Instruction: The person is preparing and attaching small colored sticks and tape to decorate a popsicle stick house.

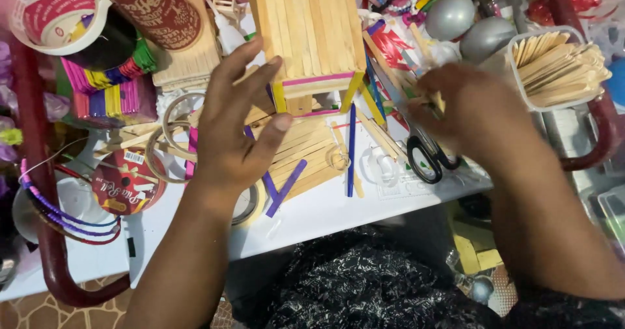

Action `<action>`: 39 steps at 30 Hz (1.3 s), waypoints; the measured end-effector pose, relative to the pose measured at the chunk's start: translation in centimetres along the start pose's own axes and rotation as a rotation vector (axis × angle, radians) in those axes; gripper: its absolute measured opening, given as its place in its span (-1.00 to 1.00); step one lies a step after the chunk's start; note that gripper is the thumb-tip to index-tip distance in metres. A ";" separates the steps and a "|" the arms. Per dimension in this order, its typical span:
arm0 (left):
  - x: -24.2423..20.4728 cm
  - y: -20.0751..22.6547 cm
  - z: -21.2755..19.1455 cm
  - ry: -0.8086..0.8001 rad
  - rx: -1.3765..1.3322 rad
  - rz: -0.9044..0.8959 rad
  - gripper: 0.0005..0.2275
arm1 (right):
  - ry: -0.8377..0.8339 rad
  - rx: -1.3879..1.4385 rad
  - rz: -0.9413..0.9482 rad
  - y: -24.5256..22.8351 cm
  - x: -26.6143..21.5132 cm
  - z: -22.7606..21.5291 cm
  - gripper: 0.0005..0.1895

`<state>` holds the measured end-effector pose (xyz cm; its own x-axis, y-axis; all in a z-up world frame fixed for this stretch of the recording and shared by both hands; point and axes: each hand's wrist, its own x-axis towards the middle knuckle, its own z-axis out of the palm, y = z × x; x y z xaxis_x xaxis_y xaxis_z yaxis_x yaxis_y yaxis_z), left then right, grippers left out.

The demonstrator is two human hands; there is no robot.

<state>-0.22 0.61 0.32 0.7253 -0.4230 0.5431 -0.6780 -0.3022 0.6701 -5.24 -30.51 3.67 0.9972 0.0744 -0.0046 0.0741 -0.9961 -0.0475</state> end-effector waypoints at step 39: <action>-7.7 6.6 5.4 -0.334 -0.380 -0.269 -0.75 | 0.211 1.235 -0.252 -7.2 -7.4 7.0 -0.71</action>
<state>-10.98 -2.78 -2.19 0.7475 -0.6394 0.1802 -0.3392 -0.1341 0.9311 -13.16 -23.56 -2.93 0.9472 0.1319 0.2923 0.3167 -0.2416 -0.9172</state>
